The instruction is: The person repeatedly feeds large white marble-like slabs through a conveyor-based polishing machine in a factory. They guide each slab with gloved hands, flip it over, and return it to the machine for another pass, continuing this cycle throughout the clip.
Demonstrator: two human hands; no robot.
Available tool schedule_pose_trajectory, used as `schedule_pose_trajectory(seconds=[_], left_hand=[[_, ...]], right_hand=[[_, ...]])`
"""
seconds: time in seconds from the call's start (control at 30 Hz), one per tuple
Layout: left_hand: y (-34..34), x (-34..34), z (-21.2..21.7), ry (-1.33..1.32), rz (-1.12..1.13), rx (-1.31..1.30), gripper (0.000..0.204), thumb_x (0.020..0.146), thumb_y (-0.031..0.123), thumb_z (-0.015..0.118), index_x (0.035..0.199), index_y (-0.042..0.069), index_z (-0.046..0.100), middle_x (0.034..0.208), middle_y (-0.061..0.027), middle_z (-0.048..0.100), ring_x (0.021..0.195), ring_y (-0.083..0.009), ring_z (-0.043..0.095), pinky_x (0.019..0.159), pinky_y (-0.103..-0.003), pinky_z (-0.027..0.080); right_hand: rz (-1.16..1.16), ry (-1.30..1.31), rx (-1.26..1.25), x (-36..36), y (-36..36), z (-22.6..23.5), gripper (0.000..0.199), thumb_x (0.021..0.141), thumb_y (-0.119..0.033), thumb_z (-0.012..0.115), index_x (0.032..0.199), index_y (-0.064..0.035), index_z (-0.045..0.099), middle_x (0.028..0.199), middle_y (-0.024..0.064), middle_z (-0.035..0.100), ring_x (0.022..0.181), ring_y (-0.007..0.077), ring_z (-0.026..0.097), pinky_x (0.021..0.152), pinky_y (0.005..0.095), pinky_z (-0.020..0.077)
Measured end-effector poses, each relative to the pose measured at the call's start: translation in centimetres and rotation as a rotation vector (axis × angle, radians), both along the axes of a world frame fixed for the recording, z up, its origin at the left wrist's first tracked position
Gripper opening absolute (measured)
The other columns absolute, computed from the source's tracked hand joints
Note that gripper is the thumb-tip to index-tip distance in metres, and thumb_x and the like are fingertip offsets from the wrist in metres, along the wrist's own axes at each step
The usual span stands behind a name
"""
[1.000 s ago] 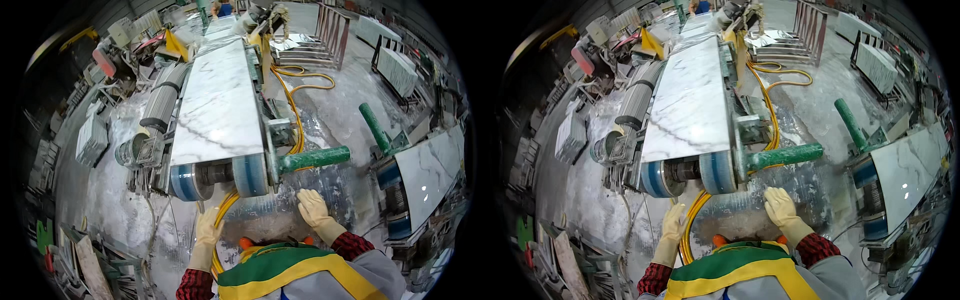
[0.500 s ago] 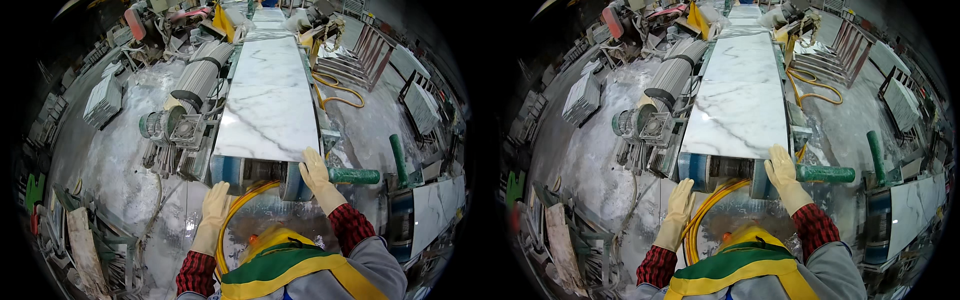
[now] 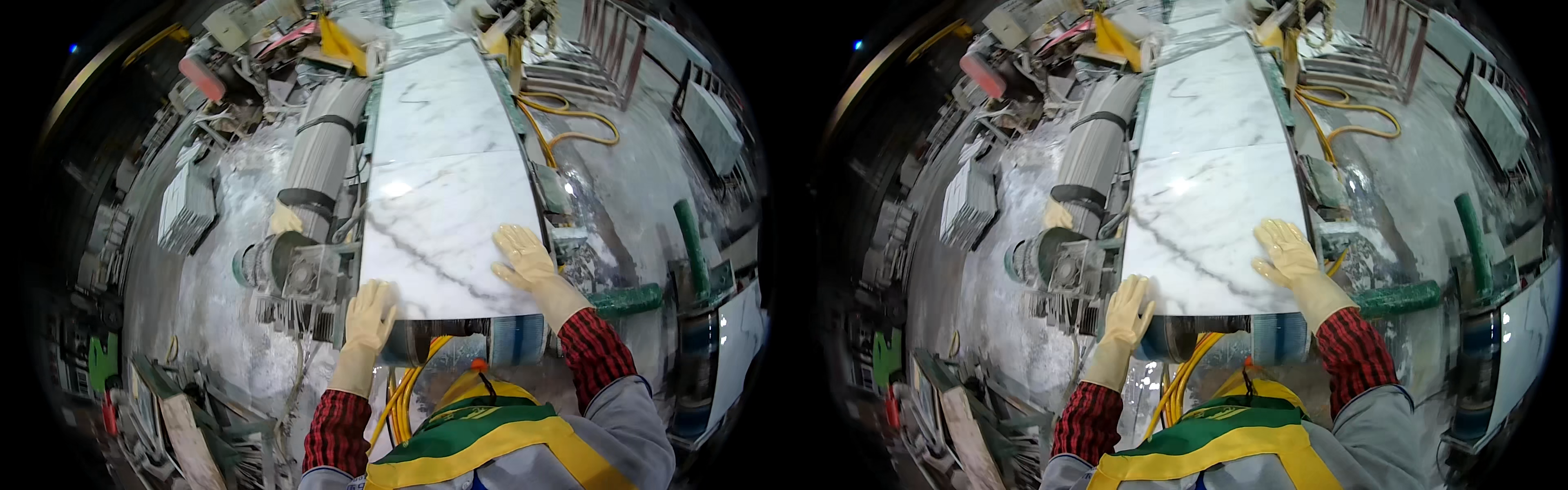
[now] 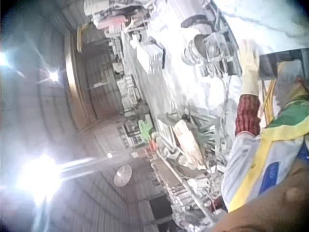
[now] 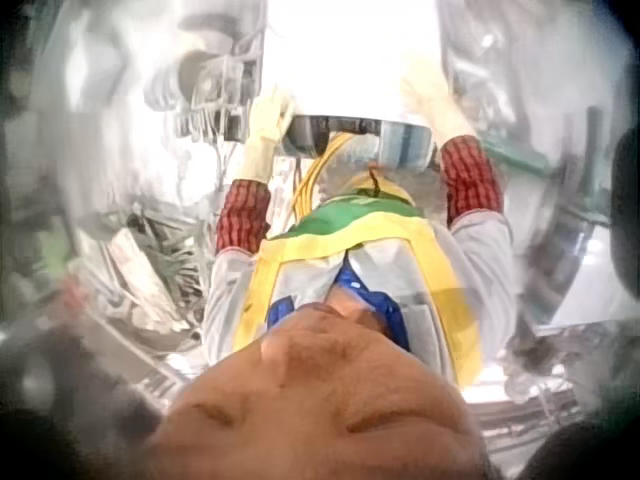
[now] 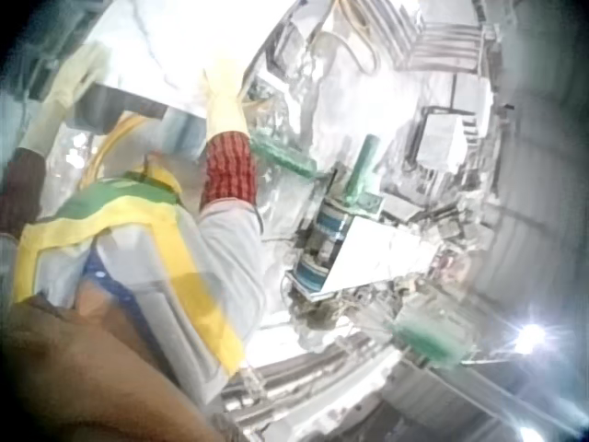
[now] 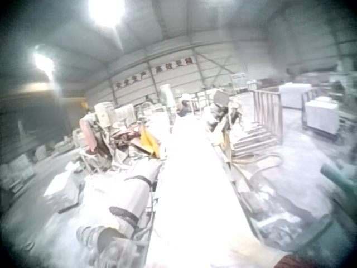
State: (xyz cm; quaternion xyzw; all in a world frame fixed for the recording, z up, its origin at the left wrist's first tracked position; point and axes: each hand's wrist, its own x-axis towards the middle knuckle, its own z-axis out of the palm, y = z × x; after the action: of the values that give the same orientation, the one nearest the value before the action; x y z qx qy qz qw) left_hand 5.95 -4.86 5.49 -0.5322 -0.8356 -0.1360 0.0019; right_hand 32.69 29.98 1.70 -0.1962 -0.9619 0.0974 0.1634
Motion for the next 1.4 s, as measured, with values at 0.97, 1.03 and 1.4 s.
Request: schedule_pose_trajectory(seconds=[0.97,1.03,1.4], left_hand=[[6.2,-3.3,-2.0,0.130,0.033,-0.078,0.064,0.104,0.036,0.069,0.159,0.007,0.057,0.166,-0.0247,0.054,0.151,-0.0478,0.049,0.126,-0.062,0.037],[5.7,-3.2,-2.3,0.127,0.039,-0.047,0.062,0.104,0.033,0.069,0.158,0.006,0.058,0.164,-0.0259,0.054,0.150,-0.0493,0.049,0.126,-0.061,0.037],[5.2,-3.0,-3.8,0.213,0.039,0.026,0.062,0.109,0.041,0.063,0.162,0.009,0.057,0.168,-0.0238,0.055,0.154,-0.0459,0.049,0.126,-0.064,0.036]], right_hand=[[-0.401,0.033,0.131,-13.3,16.2,-1.4,0.062,0.108,-0.043,0.061,0.158,-0.0076,0.060,0.167,0.0132,0.058,0.159,0.0282,0.046,0.136,0.0447,0.0302],[-0.404,-0.051,0.059,-11.9,13.2,-0.3,0.062,0.108,-0.043,0.059,0.159,-0.0079,0.060,0.168,0.0123,0.057,0.159,0.0288,0.046,0.137,0.0435,0.0291],[-0.399,-0.019,0.106,0.9,-3.9,-2.1,0.065,0.105,-0.045,0.063,0.157,-0.0062,0.061,0.164,0.0198,0.059,0.157,0.0357,0.049,0.135,0.0525,0.0303]])
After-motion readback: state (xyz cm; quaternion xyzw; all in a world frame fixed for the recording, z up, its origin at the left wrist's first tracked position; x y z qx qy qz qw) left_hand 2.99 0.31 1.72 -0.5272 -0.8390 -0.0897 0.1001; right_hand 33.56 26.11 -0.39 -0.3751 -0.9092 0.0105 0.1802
